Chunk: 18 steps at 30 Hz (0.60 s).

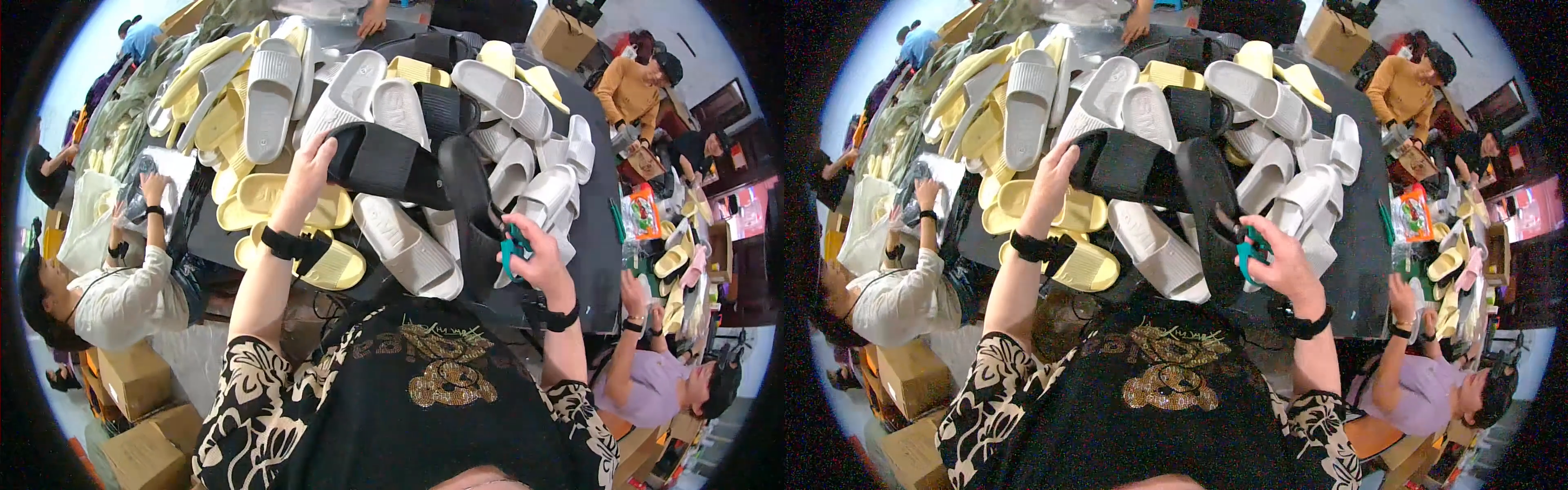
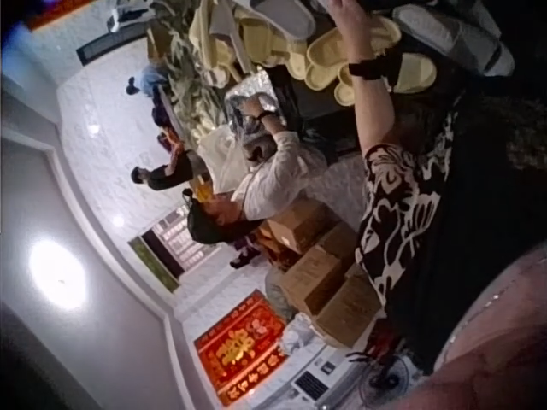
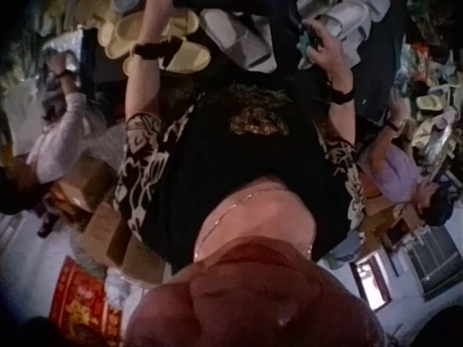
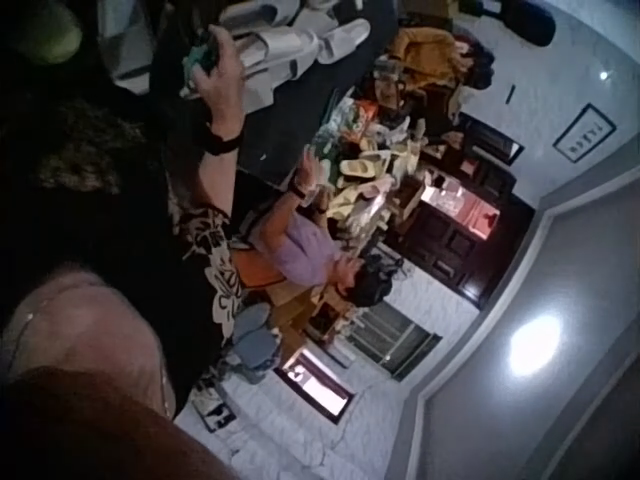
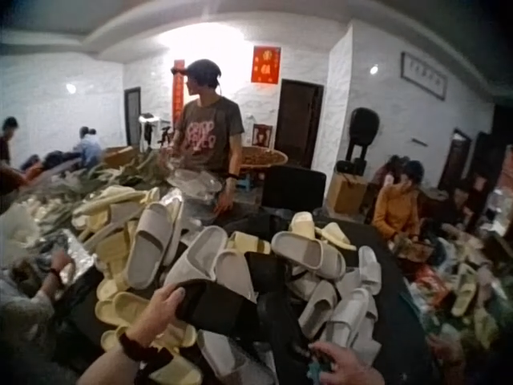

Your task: The recorder is using scissors to trim excess material from the soles and straps of foam sandals (slides) at a large workstation.

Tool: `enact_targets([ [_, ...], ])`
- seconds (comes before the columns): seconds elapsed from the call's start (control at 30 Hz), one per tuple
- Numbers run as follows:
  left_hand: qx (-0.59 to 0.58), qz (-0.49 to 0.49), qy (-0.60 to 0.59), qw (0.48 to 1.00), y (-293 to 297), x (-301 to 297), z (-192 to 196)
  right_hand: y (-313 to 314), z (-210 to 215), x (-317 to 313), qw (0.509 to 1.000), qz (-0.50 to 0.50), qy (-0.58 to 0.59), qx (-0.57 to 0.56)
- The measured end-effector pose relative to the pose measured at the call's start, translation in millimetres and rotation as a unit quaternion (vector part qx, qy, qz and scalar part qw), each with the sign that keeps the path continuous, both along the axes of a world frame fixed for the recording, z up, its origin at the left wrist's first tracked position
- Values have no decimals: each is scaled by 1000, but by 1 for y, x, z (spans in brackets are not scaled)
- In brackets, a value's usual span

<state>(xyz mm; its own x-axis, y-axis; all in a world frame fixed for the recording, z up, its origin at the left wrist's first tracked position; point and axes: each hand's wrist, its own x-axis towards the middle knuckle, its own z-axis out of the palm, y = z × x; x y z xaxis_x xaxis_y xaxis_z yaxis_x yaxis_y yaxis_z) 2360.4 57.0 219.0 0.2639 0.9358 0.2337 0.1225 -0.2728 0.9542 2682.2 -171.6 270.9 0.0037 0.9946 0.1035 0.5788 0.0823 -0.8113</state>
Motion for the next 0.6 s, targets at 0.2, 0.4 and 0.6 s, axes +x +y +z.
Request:
enact_targets([
  [0.2, -43, -83, 17, 996, 26, 10, 20, 12, 20, -7, 975, 156, -156, -5],
  [0.4, -73, -166, 88, 980, 30, 32, 40, 24, 14, -14, 958, 189, -180, 120],
  [0.6, -6, -169, 28, 985, 10, 48, 7, 12, 4, -27, 958, 135, -154, 203],
])
